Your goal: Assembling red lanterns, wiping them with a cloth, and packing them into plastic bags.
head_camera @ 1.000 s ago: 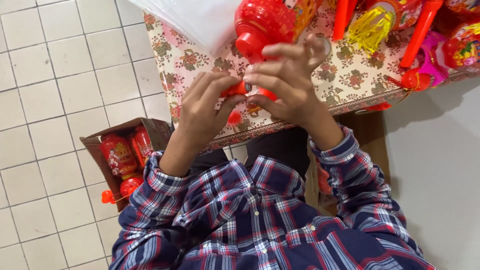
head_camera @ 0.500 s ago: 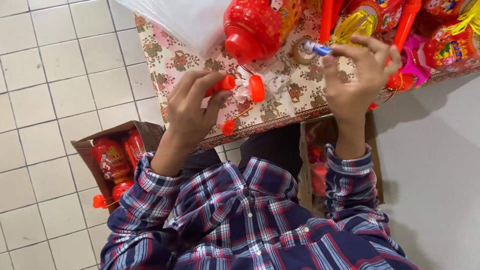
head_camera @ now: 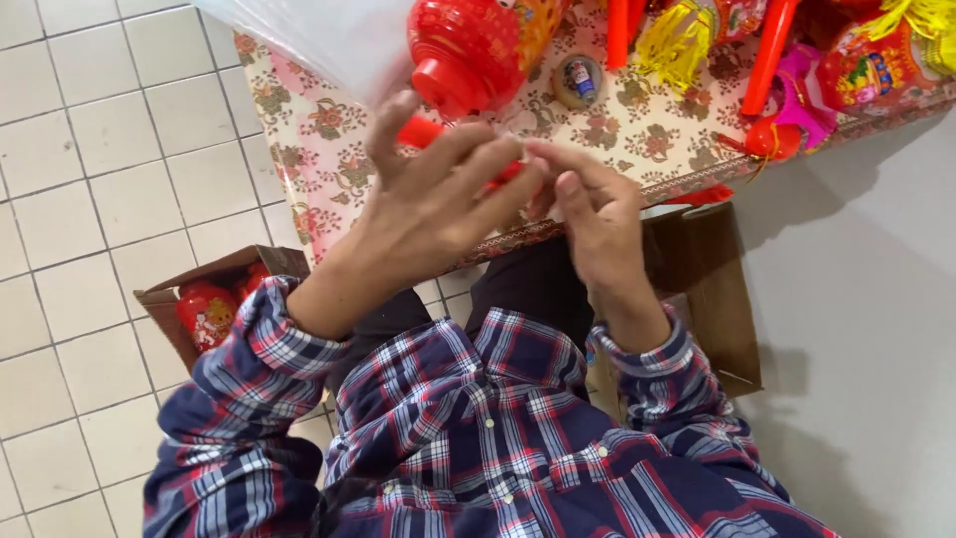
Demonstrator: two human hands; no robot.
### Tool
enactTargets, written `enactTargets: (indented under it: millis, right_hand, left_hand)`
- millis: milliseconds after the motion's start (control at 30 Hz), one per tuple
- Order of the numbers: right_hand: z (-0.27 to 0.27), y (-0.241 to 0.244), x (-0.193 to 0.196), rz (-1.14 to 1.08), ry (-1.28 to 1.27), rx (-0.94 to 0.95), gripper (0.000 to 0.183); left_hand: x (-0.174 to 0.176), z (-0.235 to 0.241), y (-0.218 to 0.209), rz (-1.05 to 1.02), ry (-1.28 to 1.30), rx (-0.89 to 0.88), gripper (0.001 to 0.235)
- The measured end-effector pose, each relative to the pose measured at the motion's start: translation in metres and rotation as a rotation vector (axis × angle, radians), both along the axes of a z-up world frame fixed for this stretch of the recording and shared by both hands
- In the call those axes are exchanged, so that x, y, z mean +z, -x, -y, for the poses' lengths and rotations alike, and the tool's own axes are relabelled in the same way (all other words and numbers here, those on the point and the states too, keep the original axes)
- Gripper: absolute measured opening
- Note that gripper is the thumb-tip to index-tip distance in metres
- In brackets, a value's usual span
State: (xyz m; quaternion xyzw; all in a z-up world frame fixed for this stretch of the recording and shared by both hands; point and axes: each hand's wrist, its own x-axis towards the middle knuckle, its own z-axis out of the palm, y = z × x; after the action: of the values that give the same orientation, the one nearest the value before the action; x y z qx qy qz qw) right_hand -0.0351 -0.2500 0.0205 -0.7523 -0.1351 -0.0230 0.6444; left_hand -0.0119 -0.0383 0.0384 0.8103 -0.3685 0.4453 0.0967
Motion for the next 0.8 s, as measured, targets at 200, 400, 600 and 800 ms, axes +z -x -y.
enactTargets:
  millis: [200, 400, 600, 800]
  right_hand:
    - [0.0, 0.001, -0.017, -0.311, -0.709, 0.187, 0.041]
    - [0.013, -0.011, -0.022, -0.233, -0.643, 0.025, 0.032]
    - [0.043, -0.054, -0.006, 0.579, 0.237, -0.249, 0.03]
    - [0.048, -0.075, -0.013, 0.829, 0.788, -0.218, 0.034]
  left_hand:
    - [0.025, 0.004, -0.003, 0.085, -0.252, -0.044, 0.015]
    - [0.018, -0.005, -0.019, 0.07, -0.179, 0.006, 0.03]
    - [-0.015, -0.028, -0.009, -0.371, 0.495, -0.104, 0.038]
    - [-0.022, -0.034, 0.013, -0.554, 0.57, -0.018, 0.062]
